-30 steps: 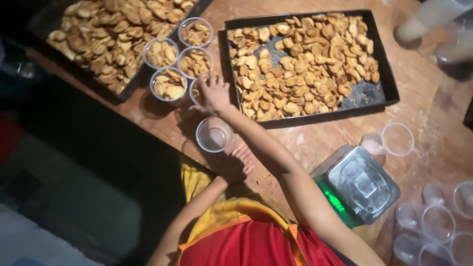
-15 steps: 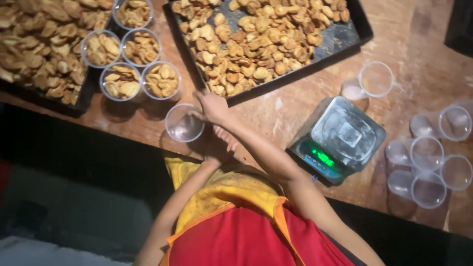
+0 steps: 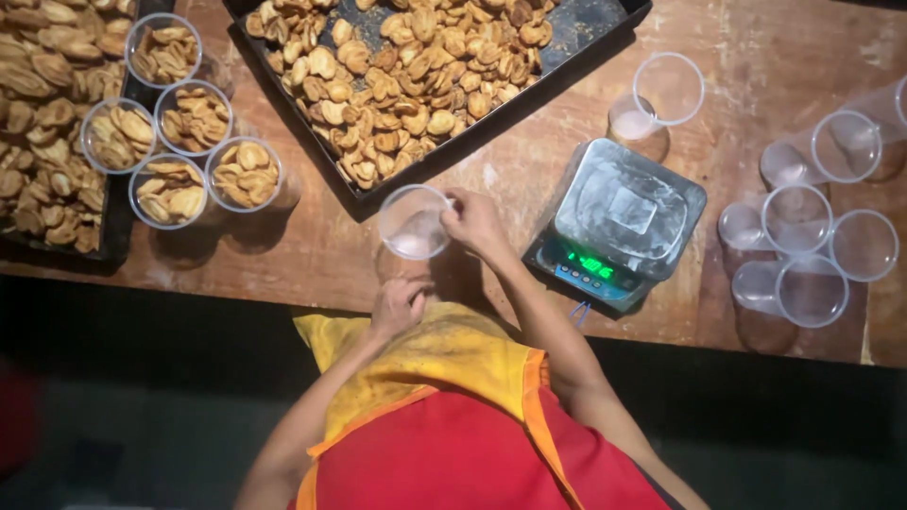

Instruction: The person is sorting and packaging baked snacks into plastic containers.

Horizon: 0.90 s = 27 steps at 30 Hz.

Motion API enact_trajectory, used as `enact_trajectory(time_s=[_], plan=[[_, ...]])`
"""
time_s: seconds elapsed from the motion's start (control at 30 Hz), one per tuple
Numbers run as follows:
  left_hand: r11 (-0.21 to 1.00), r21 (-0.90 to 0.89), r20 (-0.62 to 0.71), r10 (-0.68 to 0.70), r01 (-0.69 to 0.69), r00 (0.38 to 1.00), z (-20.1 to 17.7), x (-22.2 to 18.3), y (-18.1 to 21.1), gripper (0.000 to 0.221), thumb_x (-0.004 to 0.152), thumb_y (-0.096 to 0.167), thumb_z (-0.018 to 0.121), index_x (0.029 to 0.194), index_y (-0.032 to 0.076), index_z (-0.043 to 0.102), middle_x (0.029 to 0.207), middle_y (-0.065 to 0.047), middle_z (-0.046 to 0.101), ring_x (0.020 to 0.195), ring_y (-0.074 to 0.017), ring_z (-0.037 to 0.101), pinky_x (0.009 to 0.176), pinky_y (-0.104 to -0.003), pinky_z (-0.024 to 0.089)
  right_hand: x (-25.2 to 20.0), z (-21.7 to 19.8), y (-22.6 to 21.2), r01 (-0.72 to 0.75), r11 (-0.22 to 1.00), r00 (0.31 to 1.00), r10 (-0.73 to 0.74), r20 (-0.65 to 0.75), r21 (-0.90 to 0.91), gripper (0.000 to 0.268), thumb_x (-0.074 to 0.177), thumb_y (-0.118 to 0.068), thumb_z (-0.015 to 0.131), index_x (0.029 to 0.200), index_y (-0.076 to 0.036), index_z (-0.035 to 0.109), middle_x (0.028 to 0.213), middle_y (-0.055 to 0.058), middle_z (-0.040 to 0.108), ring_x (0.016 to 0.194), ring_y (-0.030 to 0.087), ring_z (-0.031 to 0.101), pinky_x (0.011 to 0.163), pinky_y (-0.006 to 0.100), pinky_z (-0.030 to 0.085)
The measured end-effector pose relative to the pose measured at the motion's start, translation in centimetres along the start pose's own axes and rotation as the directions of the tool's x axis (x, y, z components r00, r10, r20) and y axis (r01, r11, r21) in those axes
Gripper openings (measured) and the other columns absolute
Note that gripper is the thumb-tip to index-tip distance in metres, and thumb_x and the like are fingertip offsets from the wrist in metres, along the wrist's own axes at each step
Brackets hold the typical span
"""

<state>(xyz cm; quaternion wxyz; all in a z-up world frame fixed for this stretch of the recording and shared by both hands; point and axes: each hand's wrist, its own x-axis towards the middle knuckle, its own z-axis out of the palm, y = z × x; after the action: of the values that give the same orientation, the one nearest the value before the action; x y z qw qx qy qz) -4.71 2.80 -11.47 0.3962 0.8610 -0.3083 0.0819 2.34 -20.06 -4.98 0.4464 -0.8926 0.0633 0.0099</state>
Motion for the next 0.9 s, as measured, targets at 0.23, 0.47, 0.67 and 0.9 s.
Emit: enact_trajectory(time_s=[0.23,0.47,0.67,0.9], plan=[[0.872,-0.406,-0.083,-0.333,0.273,0.939,-3.8,7.7,-0.5,0.024,0.086,-0.011,0.051,0.097,0.004,0.066,0.098,-0.009,0.069,0.092,-0.0197,0.068,0.084,-0.029,0.056,-5.0,-4.1,-0.7,-0.102,0.983,0.976,0.129,-0.174,0.153,0.041,0.091,-0.029,0.072,0.124,-0.007,0.069,0.089,0.014,0.073,0.075,0.023,0.074,0.068,0.035,0.059],[0.995,-0.051,0.033,-0.089,0.091,0.995,-2.8,26.7,-4.8,0.084,0.085,0.015,0.084,0.157,0.013,0.041,0.148,-0.018,0.047,0.139,-0.0365,0.048,0.115,-0.044,0.045,-13.8,-13.6,-1.5,-0.014,0.996,0.769,-0.049,-0.638,-0.093,0.031,0.095,-0.006,0.073,0.125,-0.004,0.068,0.114,0.011,0.069,0.101,0.023,0.069,0.091,0.034,0.055],[0.88,0.442,0.41,-0.371,0.174,0.833,7.1,36.6,-9.2,0.103,0.072,0.05,0.086,0.157,0.025,0.034,0.163,-0.022,0.024,0.146,-0.0493,0.032,0.101,-0.064,0.035,-22.2,-16.5,15.2,-0.453,0.891,0.465,0.251,-0.849,0.015,0.044,0.101,-0.02,0.072,0.138,0.0,0.057,0.139,0.023,0.054,0.119,0.033,0.061,0.096,0.043,0.055],[0.83,0.545,0.445,-0.408,0.121,0.797,6.6,36.2,-14.6,0.053,0.096,0.047,0.073,0.138,0.016,0.064,0.142,-0.022,0.057,0.127,-0.0415,0.058,0.103,-0.05,0.051,-24.3,-10.7,27.2,-0.805,0.592,0.258,0.411,-0.874,0.04,0.064,0.093,-0.036,0.077,0.139,0.0,0.051,0.15,0.03,0.044,0.135,0.051,0.037,0.11,0.064,0.029]])
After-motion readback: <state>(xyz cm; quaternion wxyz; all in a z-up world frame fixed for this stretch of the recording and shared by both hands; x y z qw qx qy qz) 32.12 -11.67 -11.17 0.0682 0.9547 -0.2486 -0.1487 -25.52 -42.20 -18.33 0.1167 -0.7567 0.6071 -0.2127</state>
